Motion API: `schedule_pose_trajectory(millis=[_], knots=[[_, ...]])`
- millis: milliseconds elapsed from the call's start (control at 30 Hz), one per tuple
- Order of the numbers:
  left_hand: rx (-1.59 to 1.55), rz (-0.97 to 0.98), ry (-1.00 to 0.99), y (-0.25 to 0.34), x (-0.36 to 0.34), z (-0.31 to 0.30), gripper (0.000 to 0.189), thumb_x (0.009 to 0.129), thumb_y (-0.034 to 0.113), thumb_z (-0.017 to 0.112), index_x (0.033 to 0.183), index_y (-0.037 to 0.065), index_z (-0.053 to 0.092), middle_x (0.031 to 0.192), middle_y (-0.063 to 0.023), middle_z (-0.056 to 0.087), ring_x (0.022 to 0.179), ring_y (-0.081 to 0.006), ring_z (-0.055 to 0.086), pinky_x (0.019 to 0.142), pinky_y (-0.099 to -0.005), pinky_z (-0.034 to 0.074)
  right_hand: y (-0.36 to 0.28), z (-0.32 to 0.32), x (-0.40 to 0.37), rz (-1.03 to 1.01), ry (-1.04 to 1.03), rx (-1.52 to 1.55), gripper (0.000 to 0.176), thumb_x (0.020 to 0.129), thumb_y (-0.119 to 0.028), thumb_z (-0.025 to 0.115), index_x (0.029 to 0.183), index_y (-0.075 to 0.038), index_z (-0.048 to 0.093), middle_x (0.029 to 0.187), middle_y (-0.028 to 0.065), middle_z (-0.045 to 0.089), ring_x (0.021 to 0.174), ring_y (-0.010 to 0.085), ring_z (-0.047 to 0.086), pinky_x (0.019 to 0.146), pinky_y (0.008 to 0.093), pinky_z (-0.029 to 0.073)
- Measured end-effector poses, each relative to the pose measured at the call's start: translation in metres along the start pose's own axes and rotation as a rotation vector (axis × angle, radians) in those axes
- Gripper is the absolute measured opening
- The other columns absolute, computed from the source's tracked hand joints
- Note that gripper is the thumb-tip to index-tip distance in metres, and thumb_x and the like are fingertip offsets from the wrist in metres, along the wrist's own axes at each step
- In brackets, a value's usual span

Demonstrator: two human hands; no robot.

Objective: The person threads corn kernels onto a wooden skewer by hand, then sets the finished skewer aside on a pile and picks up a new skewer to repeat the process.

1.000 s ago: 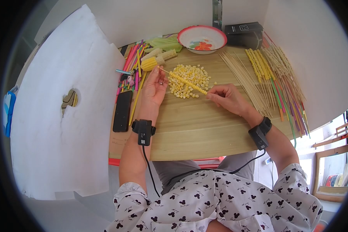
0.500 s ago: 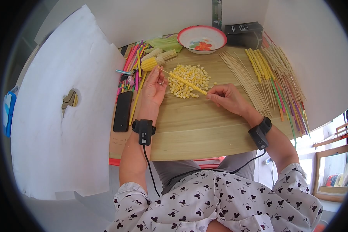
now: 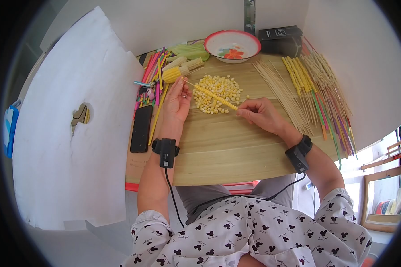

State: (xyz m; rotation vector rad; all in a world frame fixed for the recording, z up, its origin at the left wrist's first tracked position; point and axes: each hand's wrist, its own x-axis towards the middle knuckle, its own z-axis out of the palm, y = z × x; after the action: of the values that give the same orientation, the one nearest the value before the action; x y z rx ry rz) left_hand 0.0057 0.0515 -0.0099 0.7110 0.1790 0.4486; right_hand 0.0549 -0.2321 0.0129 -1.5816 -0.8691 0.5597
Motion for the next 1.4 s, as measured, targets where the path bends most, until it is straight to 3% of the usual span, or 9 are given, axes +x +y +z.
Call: schedule_pose_trajectory(millis=[467,1067,1400], knots=[[0.063,-0.041,-0.038,0.002,-0.003,0.003,0.023,0.087,0.011,0.064,0.109,0.005,0.058,0.095,-0.0016,0.061,0.080,-0.0096,0.055,0.076,-0.0284,0.048,0.002,-0.003,0.001,-0.017,0.032,-0.008,0.016,0.090,-0.015,0.061,0.083,-0.001,0.064,0.061,-0.0061,0.051,0.053,0.0010,0.042,0.047,0.0188,0.033],[0.039,-0.226,-0.064,-0.008,-0.016,0.022,0.020,0.088,0.014,0.063,0.107,0.008,0.059,0.100,-0.0029,0.062,0.080,-0.0096,0.054,0.071,-0.0287,0.046,-0.006,-0.004,-0.001,-0.023,0.039,-0.043,0.018,0.090,-0.018,0.060,0.083,-0.001,0.063,0.062,-0.0063,0.050,0.054,0.0005,0.042,0.047,0.0191,0.033],[0.049,-0.197,-0.077,-0.006,-0.019,0.028,0.022,0.088,0.014,0.063,0.109,0.008,0.059,0.102,-0.0036,0.061,0.082,-0.0103,0.053,0.072,-0.0295,0.046,0.000,-0.005,0.001,-0.042,0.031,0.018,0.018,0.091,-0.018,0.059,0.084,-0.002,0.064,0.062,-0.0064,0.051,0.054,0.0004,0.043,0.048,0.0188,0.033]])
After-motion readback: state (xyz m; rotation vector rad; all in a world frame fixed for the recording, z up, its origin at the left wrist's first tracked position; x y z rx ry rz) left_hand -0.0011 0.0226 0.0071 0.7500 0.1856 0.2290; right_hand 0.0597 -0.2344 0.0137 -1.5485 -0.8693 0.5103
